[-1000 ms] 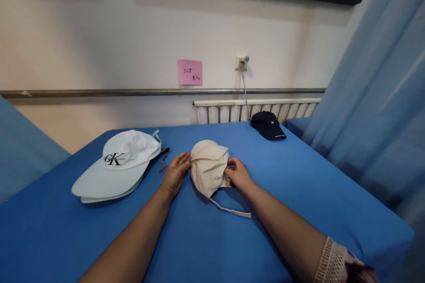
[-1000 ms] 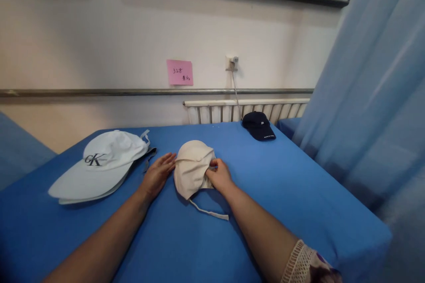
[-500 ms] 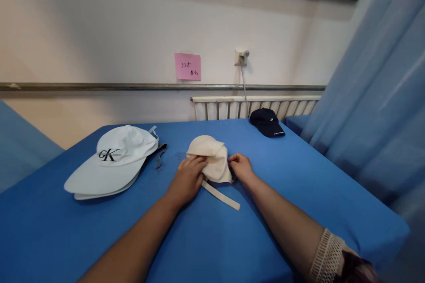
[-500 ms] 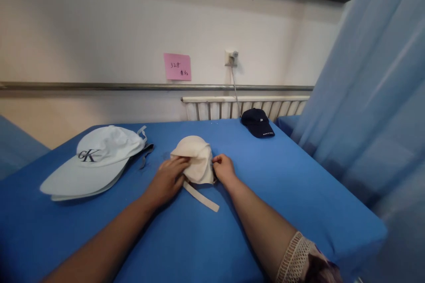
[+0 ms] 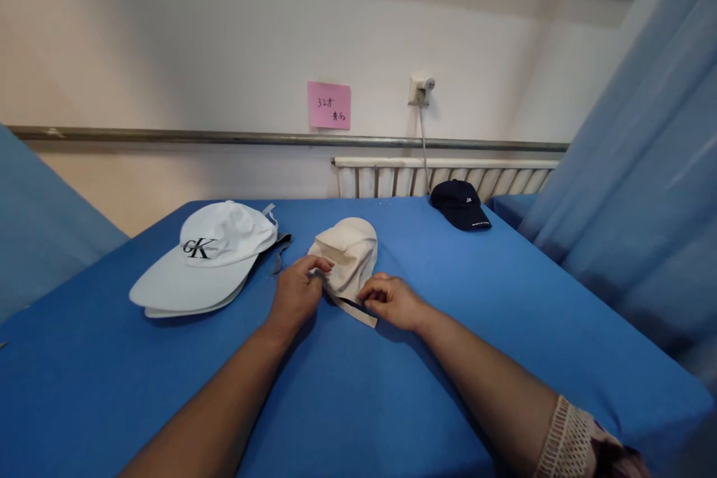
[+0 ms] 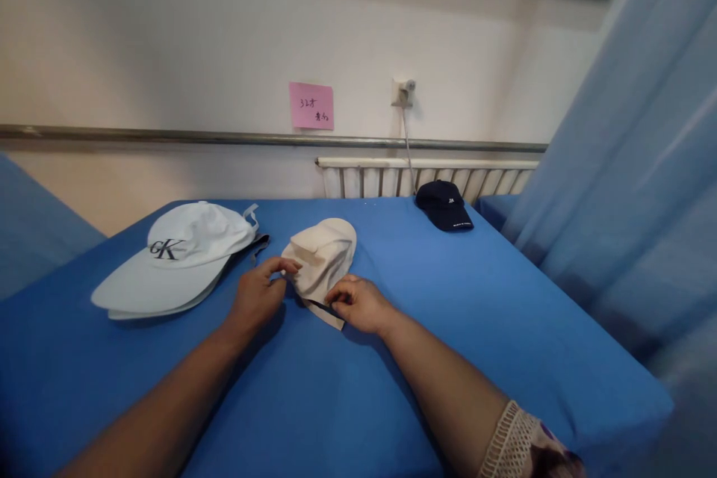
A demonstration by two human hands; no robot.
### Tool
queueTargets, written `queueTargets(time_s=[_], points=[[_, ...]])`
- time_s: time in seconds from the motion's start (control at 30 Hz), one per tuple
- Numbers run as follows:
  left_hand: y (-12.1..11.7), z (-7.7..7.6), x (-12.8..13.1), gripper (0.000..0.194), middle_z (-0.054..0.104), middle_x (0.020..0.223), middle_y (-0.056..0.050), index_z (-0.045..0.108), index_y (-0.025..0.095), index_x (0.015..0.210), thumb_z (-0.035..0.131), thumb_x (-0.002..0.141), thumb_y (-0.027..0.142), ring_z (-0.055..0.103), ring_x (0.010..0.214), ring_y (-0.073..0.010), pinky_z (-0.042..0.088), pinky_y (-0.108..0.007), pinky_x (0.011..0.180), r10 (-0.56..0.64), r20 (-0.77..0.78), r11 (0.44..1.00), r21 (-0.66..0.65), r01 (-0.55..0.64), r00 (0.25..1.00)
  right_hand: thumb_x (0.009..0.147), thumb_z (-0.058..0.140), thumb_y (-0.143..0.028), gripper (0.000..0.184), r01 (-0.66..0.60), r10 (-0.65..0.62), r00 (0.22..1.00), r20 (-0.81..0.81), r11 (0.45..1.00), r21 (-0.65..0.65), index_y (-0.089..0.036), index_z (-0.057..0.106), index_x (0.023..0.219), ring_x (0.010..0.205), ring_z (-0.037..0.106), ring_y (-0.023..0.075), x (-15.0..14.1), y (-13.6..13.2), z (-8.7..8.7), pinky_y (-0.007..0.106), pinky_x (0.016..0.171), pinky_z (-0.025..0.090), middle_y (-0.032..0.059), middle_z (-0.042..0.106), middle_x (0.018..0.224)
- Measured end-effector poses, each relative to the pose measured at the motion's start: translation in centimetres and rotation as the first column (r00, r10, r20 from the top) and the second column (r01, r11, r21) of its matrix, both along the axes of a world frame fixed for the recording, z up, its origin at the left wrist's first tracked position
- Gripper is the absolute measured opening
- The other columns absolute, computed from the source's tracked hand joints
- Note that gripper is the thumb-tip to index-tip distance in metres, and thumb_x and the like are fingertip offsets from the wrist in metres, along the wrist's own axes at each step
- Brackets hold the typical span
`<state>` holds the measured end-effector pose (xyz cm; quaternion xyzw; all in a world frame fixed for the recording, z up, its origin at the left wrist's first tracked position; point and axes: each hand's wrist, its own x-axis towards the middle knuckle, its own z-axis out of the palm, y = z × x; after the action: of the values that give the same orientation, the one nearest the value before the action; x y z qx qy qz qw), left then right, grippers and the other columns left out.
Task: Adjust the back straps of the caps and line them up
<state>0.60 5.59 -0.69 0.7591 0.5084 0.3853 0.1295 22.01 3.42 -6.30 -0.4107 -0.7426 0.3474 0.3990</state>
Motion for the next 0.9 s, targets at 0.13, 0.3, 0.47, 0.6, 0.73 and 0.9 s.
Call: queueTargets(time_s=[0.13, 0.3, 0.47, 0.6, 0.73, 0.9], points=[[-1.9, 0.9, 0.5, 0.027, 0.071, 0.081, -0.002, 0.067, 0.02, 0.079, 0.044, 0.071, 0.007, 0.065, 0.079, -0.0196, 0.052, -0.035, 0.079, -0.215, -0.137, 0.976, -0.044, 0.211, 0.967, 0.074, 0.06, 0.002, 0.032, -0.014, 0.004, 0.994, 0.108, 0.996, 0.092, -0.022, 0.07, 0.093, 0.084, 0.058, 0.0124, 0.0, -0.6, 0.5, 0.023, 0.078, 0.047, -0.0004, 0.059, 0.087], [-2.7, 0.8, 1.1, 0.021, 0.063, 0.12, -0.007, 0.071, 0.022, 0.092, 0.058, 0.077, 0.014, 0.053, 0.117, -0.0249, 0.041, -0.041, 0.103, -0.416, -0.33, 0.905, -0.065, 0.42, 0.847, 0.075, 0.066, -0.004, 0.035, -0.049, 0.024, 0.967, 0.252, 0.994, 0.094, -0.023, 0.066, 0.104, 0.088, 0.057, 0.0139, 0.4, -0.7, 0.5, 0.026, 0.082, 0.046, 0.0006, 0.058, 0.095], [-2.4, 0.3, 1.0, 0.032, 0.049, 0.142, -0.005, 0.071, 0.027, 0.104, 0.069, 0.074, 0.016, 0.036, 0.135, -0.0304, 0.03, -0.049, 0.112, -0.431, -0.437, 0.9, -0.145, 0.411, 0.789, 0.08, 0.067, -0.013, 0.025, -0.004, -0.029, 0.942, 0.334, 0.995, 0.1, -0.022, 0.064, 0.103, 0.089, 0.057, 0.0155, 0.2, -0.4, 0.6, 0.028, 0.082, 0.045, 0.0025, 0.059, 0.098], [-2.1, -0.2, 1.0, 0.035, 0.045, 0.147, -0.006, 0.07, 0.027, 0.11, 0.07, 0.075, 0.02, 0.029, 0.139, -0.0331, 0.027, -0.053, 0.113, -0.429, -0.464, 0.902, -0.178, 0.393, 0.775, 0.084, 0.065, -0.017, 0.015, 0.004, -0.051, 0.927, 0.372, 0.992, 0.126, -0.02, 0.063, 0.098, 0.085, 0.056, 0.0151, -0.1, -0.1, 0.8, 0.027, 0.078, 0.044, 0.0023, 0.059, 0.094], [-2.0, -0.5, 1.1, 0.027, 0.048, 0.145, -0.008, 0.068, 0.023, 0.104, 0.069, 0.077, 0.02, 0.03, 0.14, -0.0336, 0.027, -0.055, 0.113, -0.412, -0.436, 0.911, -0.178, 0.372, 0.8, 0.081, 0.066, -0.017, 0.016, 0.005, -0.067, 0.913, 0.402, 0.988, 0.153, -0.019, 0.058, 0.094, 0.08, 0.056, 0.0144, -0.2, 0.0, 0.9, 0.026, 0.073, 0.042, 0.0019, 0.059, 0.091], [-1.9, -0.8, 1.2, 0.013, 0.05, 0.144, -0.008, 0.067, 0.02, 0.091, 0.067, 0.078, 0.019, 0.032, 0.139, -0.0321, 0.029, -0.053, 0.113, -0.395, -0.386, 0.918, -0.134, 0.373, 0.834, 0.08, 0.063, -0.014, 0.016, 0.012, -0.094, 0.913, 0.398, 0.979, 0.202, -0.018, 0.054, 0.093, 0.075, 0.054, 0.0142, -0.1, -0.2, 0.7, 0.025, 0.068, 0.041, 0.0016, 0.059, 0.087]])
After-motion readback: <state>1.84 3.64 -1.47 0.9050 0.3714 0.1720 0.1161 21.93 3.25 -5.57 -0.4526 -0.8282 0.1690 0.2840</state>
